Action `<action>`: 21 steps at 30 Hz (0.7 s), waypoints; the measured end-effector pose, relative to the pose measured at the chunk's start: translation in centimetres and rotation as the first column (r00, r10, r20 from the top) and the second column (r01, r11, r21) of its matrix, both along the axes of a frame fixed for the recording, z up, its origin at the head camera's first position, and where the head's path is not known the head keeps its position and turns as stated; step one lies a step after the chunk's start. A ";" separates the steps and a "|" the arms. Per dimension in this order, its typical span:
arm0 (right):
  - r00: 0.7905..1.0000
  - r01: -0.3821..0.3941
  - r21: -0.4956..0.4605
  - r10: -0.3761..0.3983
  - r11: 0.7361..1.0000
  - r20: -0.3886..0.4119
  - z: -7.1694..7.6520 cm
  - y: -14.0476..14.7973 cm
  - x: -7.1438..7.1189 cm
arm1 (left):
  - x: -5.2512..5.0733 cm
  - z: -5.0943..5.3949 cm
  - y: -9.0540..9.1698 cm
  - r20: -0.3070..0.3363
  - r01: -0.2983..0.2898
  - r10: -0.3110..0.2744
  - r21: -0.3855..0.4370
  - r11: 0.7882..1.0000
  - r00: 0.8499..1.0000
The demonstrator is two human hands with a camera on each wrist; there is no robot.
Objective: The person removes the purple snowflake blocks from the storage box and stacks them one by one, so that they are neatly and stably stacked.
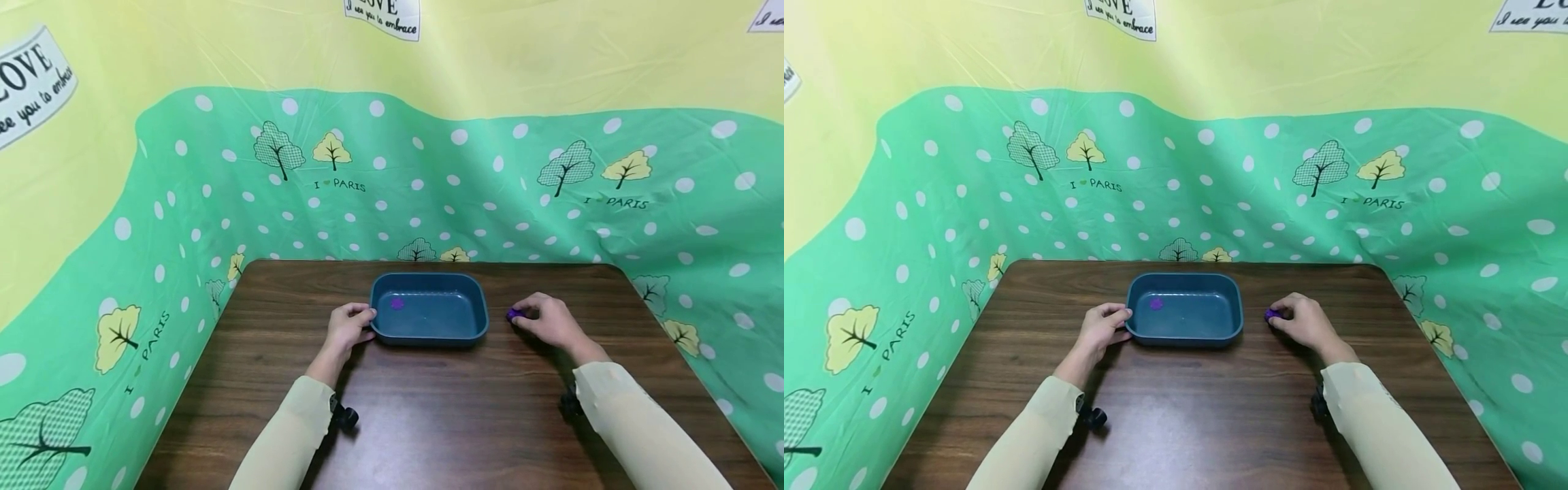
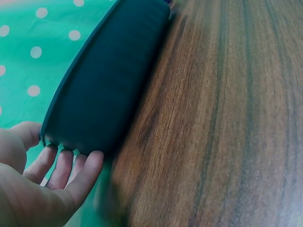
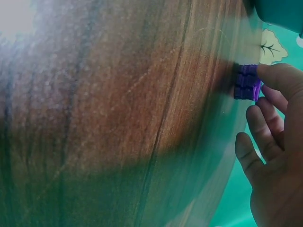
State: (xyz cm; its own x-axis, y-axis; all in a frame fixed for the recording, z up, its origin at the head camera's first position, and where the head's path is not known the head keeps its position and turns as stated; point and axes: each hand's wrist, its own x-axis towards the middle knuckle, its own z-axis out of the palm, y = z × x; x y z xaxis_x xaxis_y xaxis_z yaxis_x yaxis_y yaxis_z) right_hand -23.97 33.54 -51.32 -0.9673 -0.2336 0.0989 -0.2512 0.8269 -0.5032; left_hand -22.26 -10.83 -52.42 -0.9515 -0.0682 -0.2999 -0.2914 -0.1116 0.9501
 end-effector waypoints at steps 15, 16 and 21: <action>1.000 -0.013 0.003 0.013 1.000 -0.014 0.7 0.3 -0.1 | 0.4 1.1 0.0 0.010 0.028 -0.028 0.004 1.000 1.000; 1.000 -0.015 0.004 0.015 1.000 -0.024 0.9 0.3 -0.2 | 0.6 1.6 0.0 0.011 0.034 -0.034 0.004 0.999 0.999; 0.997 -0.034 -0.004 0.034 0.999 -0.062 2.3 0.0 -0.7 | 1.5 3.2 0.1 0.001 0.041 -0.041 0.003 0.999 0.999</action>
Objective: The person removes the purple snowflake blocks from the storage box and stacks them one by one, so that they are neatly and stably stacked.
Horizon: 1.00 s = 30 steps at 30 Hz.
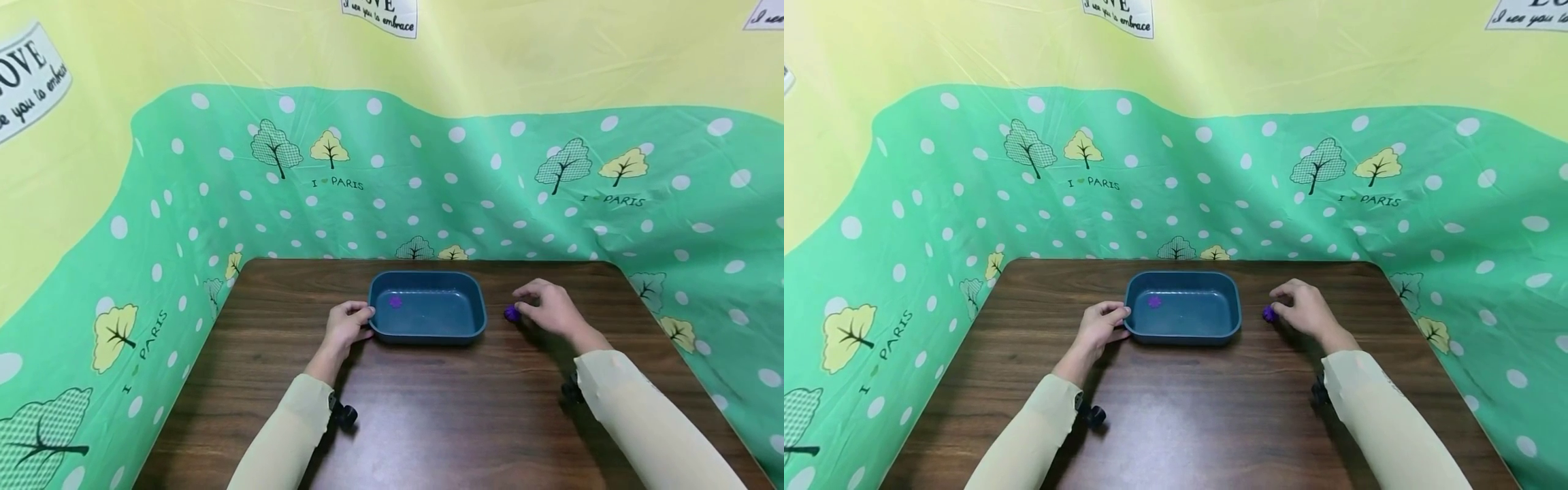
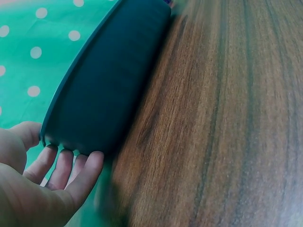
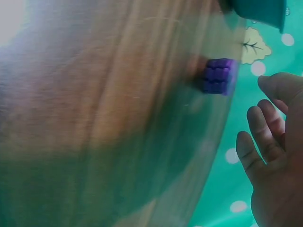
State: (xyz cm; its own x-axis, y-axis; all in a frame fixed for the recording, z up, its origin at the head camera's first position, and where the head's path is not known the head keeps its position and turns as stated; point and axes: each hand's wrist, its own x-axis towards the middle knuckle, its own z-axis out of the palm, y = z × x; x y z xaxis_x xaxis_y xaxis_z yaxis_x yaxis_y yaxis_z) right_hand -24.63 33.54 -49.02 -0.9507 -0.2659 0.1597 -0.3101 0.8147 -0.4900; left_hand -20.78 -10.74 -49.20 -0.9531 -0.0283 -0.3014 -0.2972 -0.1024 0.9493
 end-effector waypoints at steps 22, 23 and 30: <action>0.988 -0.151 -0.040 0.150 0.988 -0.030 2.7 -9.9 -3.4 | -1.4 -3.2 0.1 0.000 -0.037 0.037 -0.004 0.999 0.999; 0.987 -0.157 -0.038 0.157 0.987 -0.026 2.7 -10.4 -3.5 | -1.4 -3.2 0.1 -0.001 -0.040 0.040 -0.006 0.999 0.999; 0.981 -0.194 -0.055 0.196 0.979 0.015 2.2 -13.8 -3.9 | -1.4 -3.0 0.1 -0.004 -0.054 0.054 -0.010 0.999 0.999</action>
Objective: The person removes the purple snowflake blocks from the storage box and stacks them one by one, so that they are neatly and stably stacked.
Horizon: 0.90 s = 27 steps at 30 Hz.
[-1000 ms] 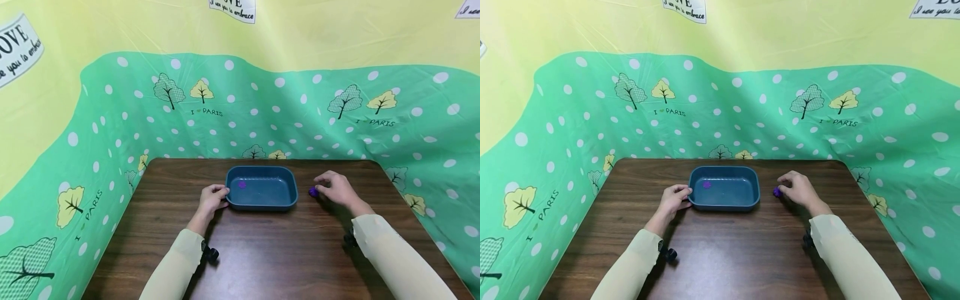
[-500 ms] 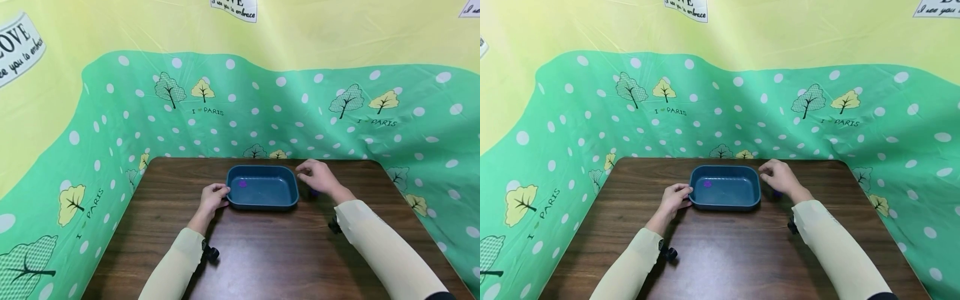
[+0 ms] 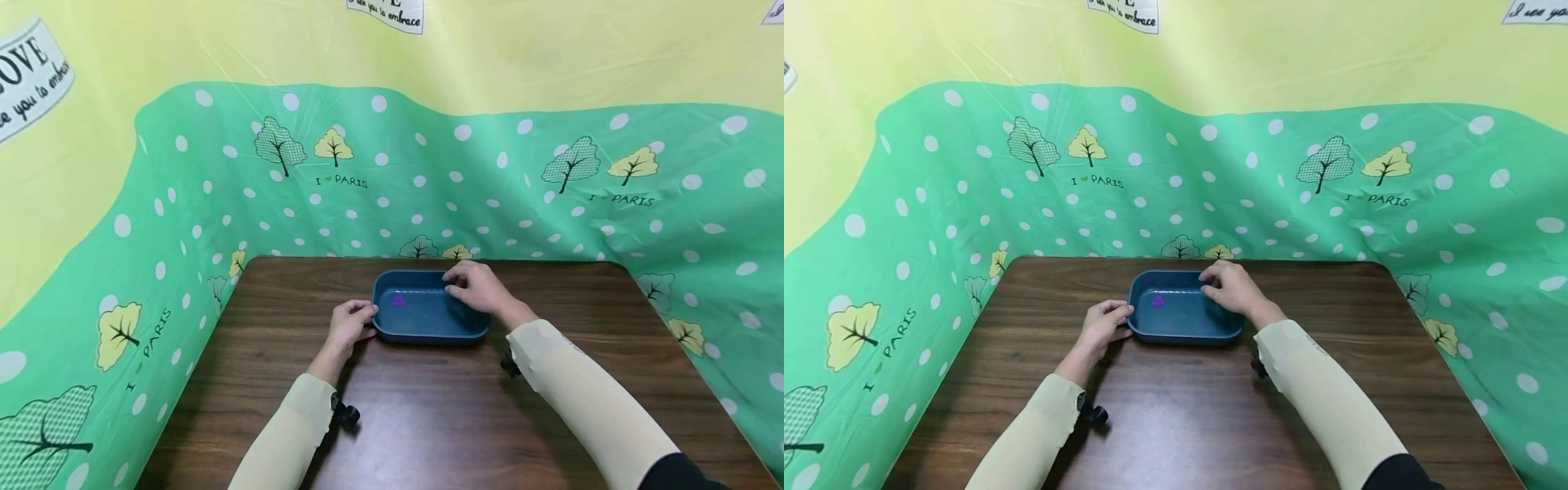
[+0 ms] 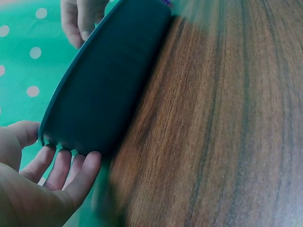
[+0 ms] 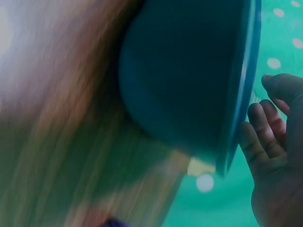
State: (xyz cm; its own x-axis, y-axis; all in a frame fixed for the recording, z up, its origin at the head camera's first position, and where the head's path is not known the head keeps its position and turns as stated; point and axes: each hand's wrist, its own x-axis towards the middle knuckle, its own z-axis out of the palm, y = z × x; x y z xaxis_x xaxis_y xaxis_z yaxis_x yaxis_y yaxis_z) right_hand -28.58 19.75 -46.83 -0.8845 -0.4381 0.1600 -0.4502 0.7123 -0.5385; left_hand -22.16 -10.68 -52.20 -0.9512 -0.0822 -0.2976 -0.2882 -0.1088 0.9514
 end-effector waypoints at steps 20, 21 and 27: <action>0.987 -0.084 0.051 0.076 0.995 0.145 -2.5 -7.2 -0.8 | 0.1 0.0 0.1 -0.065 0.005 -0.007 -0.021 1.000 0.998; 0.986 -0.084 0.058 0.075 0.995 0.149 -2.6 -7.5 -0.9 | 0.1 -0.1 0.1 -0.069 0.005 -0.006 -0.021 1.000 0.998; 0.979 -0.092 0.106 0.071 0.990 0.189 -3.3 -8.6 -1.1 | 0.2 0.2 0.1 -0.077 0.025 -0.027 -0.017 1.000 0.997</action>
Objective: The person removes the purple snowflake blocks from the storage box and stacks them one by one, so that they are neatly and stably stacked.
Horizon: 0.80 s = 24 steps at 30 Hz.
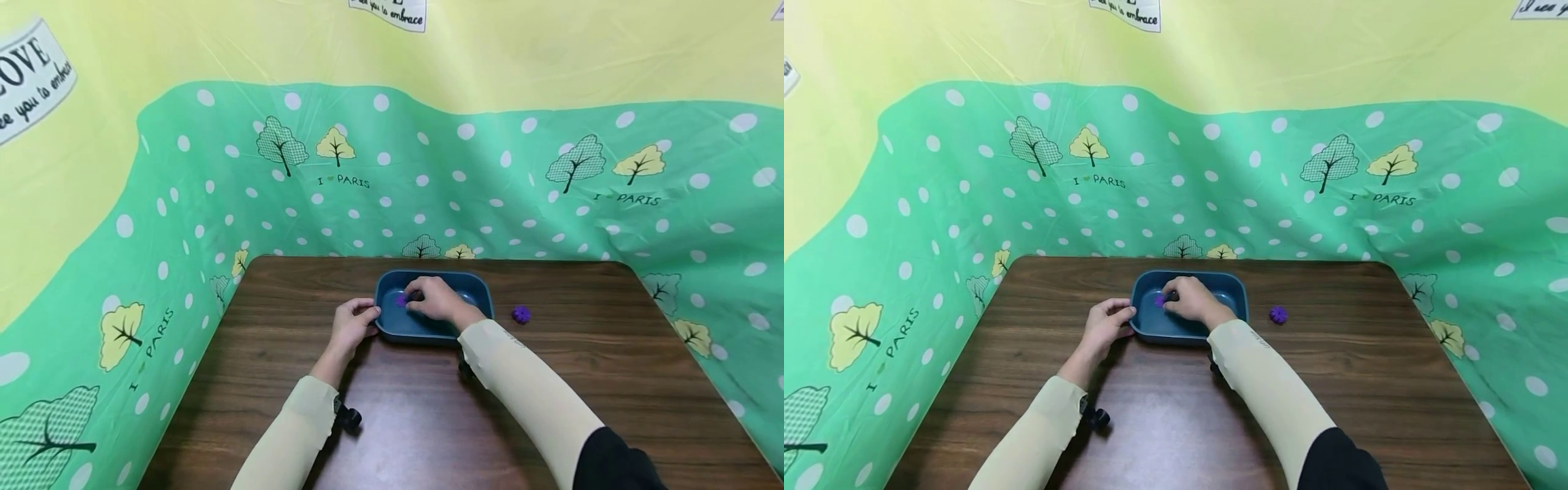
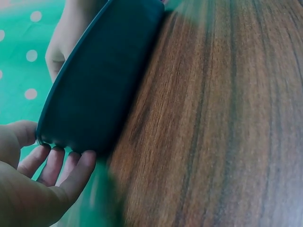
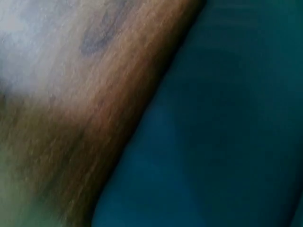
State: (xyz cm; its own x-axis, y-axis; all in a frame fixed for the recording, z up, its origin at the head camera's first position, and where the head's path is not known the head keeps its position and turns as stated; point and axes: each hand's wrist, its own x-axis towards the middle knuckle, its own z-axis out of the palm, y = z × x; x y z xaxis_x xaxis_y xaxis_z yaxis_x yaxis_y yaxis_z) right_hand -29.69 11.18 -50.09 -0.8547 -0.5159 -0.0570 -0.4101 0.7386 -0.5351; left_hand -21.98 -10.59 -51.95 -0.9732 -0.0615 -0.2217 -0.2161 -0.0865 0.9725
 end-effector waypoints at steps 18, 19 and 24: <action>0.997 0.031 0.181 -0.017 0.983 -0.074 -0.8 -1.5 0.1 | -0.2 -0.3 -0.4 0.002 0.015 -0.015 0.014 1.000 1.000; 0.996 0.033 0.196 -0.016 0.980 -0.084 -0.9 -1.6 0.1 | -0.2 -0.3 -0.5 0.002 0.017 -0.017 0.014 1.000 1.000; 0.994 0.029 0.256 -0.001 0.966 -0.107 -0.7 -2.2 0.2 | -0.2 -0.3 -0.6 -0.003 0.023 -0.023 0.026 0.999 1.000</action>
State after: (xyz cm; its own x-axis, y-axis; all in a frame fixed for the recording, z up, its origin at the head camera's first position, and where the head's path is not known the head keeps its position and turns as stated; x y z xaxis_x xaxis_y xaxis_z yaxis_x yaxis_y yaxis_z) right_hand -29.47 8.97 -50.83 -0.8705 -0.4829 -0.0951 -0.4418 0.8518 -0.2813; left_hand -22.18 -11.15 -52.30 -0.9749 -0.0329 -0.2204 -0.2158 -0.1068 0.9706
